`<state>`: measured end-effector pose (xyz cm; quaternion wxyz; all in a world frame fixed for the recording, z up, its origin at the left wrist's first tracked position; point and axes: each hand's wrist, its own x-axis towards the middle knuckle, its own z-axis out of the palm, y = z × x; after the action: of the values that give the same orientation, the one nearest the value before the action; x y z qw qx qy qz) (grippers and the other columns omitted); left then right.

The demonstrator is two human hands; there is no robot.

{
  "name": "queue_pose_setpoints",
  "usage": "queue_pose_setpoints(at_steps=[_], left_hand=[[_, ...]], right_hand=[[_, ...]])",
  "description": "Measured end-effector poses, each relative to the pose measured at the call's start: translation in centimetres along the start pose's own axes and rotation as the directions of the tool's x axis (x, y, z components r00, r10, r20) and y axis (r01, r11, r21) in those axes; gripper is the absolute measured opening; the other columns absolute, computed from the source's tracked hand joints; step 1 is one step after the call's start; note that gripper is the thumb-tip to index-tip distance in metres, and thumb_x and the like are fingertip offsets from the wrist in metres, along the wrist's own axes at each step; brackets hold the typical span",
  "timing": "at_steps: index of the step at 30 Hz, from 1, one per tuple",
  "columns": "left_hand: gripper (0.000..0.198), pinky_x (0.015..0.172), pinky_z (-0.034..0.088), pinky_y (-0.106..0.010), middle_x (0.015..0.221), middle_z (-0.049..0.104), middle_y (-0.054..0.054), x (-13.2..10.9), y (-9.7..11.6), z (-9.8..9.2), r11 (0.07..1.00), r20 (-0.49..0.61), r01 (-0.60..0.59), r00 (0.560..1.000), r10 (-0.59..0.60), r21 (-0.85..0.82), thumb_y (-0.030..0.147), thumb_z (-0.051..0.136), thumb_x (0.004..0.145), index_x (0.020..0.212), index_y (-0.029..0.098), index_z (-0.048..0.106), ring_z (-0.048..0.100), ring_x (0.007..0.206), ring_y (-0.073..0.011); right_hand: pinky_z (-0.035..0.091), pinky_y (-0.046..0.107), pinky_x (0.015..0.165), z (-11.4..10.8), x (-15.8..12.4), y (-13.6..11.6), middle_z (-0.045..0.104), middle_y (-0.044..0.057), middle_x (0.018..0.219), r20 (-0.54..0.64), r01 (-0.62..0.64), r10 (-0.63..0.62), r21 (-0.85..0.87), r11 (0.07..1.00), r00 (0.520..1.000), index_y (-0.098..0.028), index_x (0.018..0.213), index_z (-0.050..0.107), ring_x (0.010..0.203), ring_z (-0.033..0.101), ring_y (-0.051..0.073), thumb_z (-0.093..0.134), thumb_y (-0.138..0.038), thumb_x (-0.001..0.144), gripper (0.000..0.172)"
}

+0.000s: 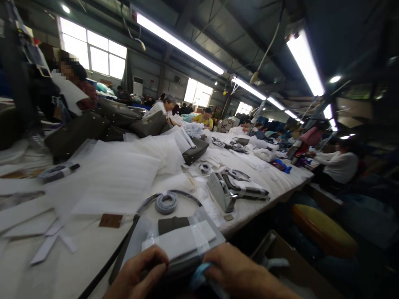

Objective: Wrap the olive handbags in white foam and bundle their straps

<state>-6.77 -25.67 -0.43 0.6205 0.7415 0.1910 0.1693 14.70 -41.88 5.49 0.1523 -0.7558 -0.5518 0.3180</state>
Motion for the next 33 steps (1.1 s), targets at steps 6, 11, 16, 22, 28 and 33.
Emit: queue_pose_setpoints(at_steps=[6,11,16,22,28,33], left_hand=[[0.038,0.086,0.049,-0.033,0.121,0.06,-0.007,1.1,2.2,1.5,0.999,-0.099,-0.028,0.995,0.023,-0.044,0.047,0.063,0.085,0.118,0.029,0.061,0.059,0.103,-0.0248],[0.076,0.09,0.051,-0.038,0.142,0.043,-0.014,1.9,0.9,1.4,0.954,-0.272,-0.083,0.962,0.002,-0.288,0.05,0.07,0.081,0.143,0.03,0.032,0.053,0.12,-0.0293],[0.055,0.084,0.051,-0.035,0.12,0.06,-0.012,2.0,1.2,1.4,0.941,-0.142,-0.033,0.99,-0.016,-0.337,0.054,0.067,0.082,0.122,0.019,0.053,0.061,0.102,-0.025],[0.029,0.07,0.046,-0.025,0.084,0.068,-0.002,2.2,2.6,1.4,0.998,-0.249,0.02,0.968,-0.004,0.062,0.036,0.044,0.098,0.091,0.017,0.065,0.062,0.078,-0.0171],[0.016,0.072,0.049,-0.028,0.09,0.067,-0.004,2.8,3.5,0.5,0.72,-0.148,0.007,0.98,0.133,0.694,0.013,0.047,0.092,0.097,0.019,0.061,0.065,0.082,-0.0197],[0.017,0.066,0.05,-0.029,0.089,0.065,-0.003,2.9,5.2,0.5,0.424,0.039,-0.123,0.979,0.202,0.897,0.006,0.049,0.088,0.098,0.018,0.056,0.063,0.075,-0.02]], right_hand=[[0.023,0.019,0.045,-3.8,1.3,0.3,0.045,-0.005,0.06,0.161,-0.125,0.033,0.606,0.785,0.986,-0.015,0.08,0.062,0.05,0.031,0.006,0.068,-0.062,0.077,0.047],[0.033,0.019,0.05,-2.4,2.4,-0.3,0.054,-0.002,0.071,-0.029,-0.028,0.071,0.721,0.693,0.997,-0.016,0.091,0.063,0.057,0.042,0.008,0.073,-0.06,0.075,0.047],[0.045,0.023,0.061,1.5,3.4,-1.5,0.061,0.0,0.079,-0.156,0.057,0.109,0.788,0.613,0.982,-0.018,0.1,0.064,0.067,0.053,0.013,0.073,-0.051,0.079,0.04],[0.054,0.039,0.086,2.4,4.5,-1.3,0.066,0.009,0.112,-0.252,0.194,-0.02,0.689,0.698,0.967,-0.022,0.12,0.058,0.101,0.063,0.026,0.069,-0.048,0.082,0.047],[0.047,0.048,0.103,-2.0,3.8,-3.5,0.045,0.01,0.145,-0.612,0.453,-0.461,-0.181,0.873,0.643,-0.029,0.143,0.039,0.127,0.049,0.03,0.068,-0.036,0.086,0.065],[0.05,0.039,0.097,-4.2,4.7,-6.3,0.053,0.01,0.137,-0.262,0.544,-0.766,-0.574,0.612,0.586,-0.025,0.135,0.051,0.122,0.054,0.026,0.056,-0.02,0.093,0.043]])
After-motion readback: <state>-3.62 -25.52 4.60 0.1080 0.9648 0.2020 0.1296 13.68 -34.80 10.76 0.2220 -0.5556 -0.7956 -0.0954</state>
